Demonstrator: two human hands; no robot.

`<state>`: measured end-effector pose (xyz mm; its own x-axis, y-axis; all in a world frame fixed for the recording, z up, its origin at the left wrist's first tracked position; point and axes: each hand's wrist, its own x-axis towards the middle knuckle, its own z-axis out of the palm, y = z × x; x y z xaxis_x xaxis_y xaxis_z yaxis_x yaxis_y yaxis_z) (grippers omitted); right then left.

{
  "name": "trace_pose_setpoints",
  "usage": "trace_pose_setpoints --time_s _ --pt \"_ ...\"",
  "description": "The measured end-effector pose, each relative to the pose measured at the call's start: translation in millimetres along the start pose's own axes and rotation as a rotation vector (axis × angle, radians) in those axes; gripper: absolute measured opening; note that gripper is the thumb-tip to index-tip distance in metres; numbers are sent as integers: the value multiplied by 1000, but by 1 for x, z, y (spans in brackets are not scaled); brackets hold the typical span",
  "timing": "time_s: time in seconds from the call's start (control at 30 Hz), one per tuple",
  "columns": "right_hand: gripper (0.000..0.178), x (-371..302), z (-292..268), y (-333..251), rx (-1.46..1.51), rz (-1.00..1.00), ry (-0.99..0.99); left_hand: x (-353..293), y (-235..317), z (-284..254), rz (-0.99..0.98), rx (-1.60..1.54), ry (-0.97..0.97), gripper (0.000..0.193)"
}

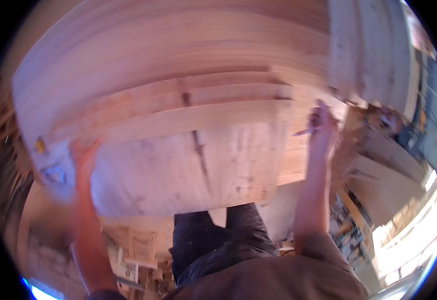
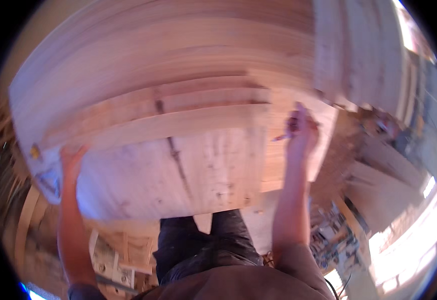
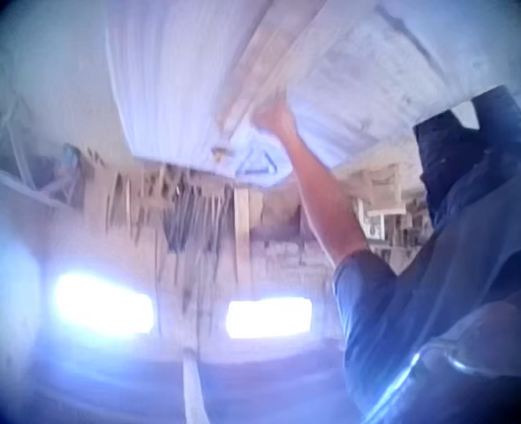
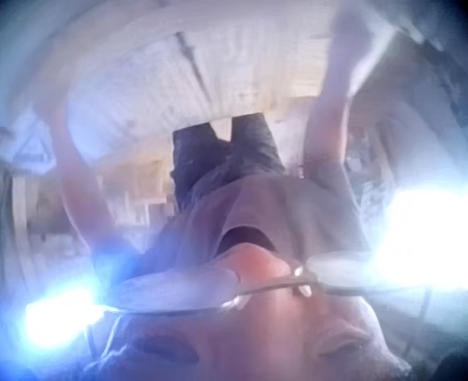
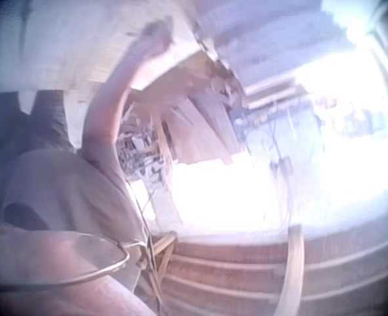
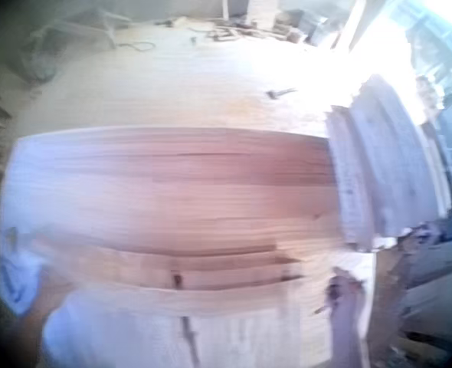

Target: The person measures a large wooden board with a tape measure and marks it with a pencil. They then place a curved wooden template on the board and trace its outline with the pencil.

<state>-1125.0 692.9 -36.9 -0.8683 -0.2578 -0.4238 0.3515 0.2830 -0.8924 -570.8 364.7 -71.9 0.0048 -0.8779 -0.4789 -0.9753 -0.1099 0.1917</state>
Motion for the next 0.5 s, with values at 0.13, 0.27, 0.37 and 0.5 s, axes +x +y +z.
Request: trace_pose_setpoints --time_s 0.13,0.27,0.37,0.5 --pt "53 -13 38 -16 287 34 -382 -2 9 -2 -25 278 72 85" --pt "65 -50 134 -10 214 47 -518 -14 28 -10 -74 320 35 89" --pt "64 -98 209 -5 -2 -89 -730 -19 43 -20 -113 280 -25 106" --pt "55 -148 282 -18 -157 13 -990 -18 56 -35 -208 234 -133 114"
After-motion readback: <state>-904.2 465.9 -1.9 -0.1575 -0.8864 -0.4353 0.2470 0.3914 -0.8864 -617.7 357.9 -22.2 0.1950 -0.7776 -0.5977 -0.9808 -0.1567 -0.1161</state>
